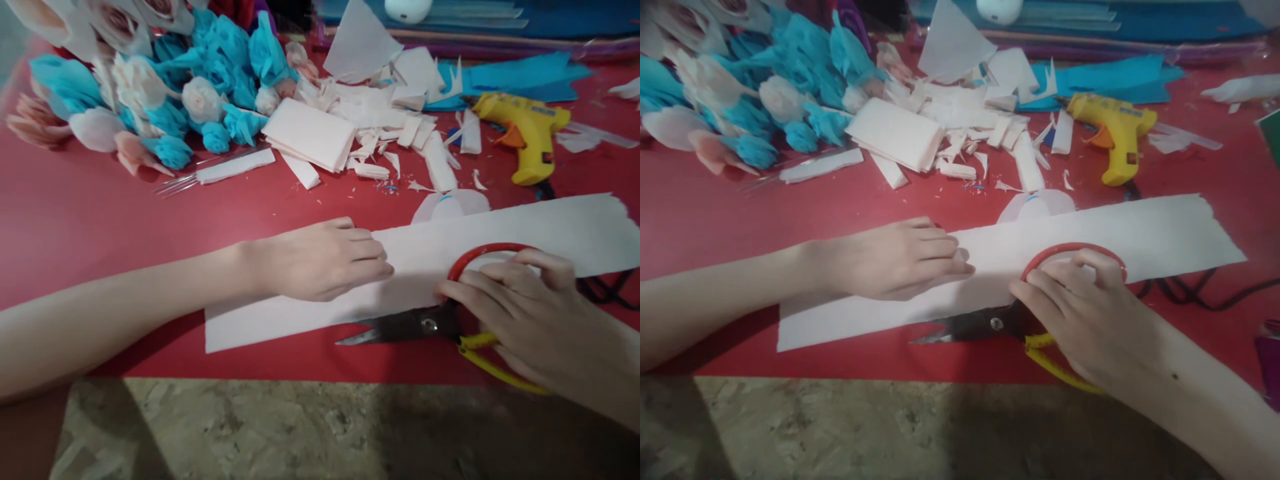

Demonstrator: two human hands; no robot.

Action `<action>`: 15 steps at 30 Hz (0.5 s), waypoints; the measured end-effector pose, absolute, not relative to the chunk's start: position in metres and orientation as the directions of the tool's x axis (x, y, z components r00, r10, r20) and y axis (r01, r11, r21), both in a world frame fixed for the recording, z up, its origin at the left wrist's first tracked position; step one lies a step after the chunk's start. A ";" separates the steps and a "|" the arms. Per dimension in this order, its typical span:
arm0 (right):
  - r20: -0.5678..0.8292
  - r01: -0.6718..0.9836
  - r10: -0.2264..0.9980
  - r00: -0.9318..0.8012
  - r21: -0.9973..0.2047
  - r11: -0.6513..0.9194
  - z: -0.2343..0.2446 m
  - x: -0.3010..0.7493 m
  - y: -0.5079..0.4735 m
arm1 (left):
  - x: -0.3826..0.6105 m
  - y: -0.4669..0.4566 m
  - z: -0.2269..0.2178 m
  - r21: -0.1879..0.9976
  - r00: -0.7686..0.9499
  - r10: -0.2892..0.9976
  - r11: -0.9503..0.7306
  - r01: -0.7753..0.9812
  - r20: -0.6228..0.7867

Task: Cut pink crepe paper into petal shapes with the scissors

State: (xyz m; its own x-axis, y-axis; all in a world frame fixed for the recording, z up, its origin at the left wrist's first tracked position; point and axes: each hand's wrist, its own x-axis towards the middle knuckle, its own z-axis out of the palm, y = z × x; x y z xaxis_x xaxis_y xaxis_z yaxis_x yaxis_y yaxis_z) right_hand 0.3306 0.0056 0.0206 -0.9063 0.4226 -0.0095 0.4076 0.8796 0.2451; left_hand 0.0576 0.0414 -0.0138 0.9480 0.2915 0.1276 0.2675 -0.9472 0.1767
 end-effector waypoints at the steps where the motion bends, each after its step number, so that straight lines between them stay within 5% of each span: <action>1: -0.024 0.404 0.421 -0.907 0.240 0.883 0.020 0.330 0.005 | 0.058 0.041 -0.014 0.174 0.947 0.293 -0.947 0.269 0.131; 15: -0.020 0.382 0.395 -0.918 0.215 0.899 0.012 0.312 0.011 | 0.057 0.041 -0.017 0.161 0.943 0.293 -0.950 0.268 0.157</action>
State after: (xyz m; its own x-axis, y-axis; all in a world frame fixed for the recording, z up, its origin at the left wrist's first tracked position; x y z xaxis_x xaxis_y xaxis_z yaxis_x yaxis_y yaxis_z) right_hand 0.3122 0.0106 0.0122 -0.9183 0.3955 -0.0197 0.3823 0.8985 0.2155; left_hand 0.0573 0.0413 -0.0166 0.9431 0.2930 0.1570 0.2684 -0.9498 0.1606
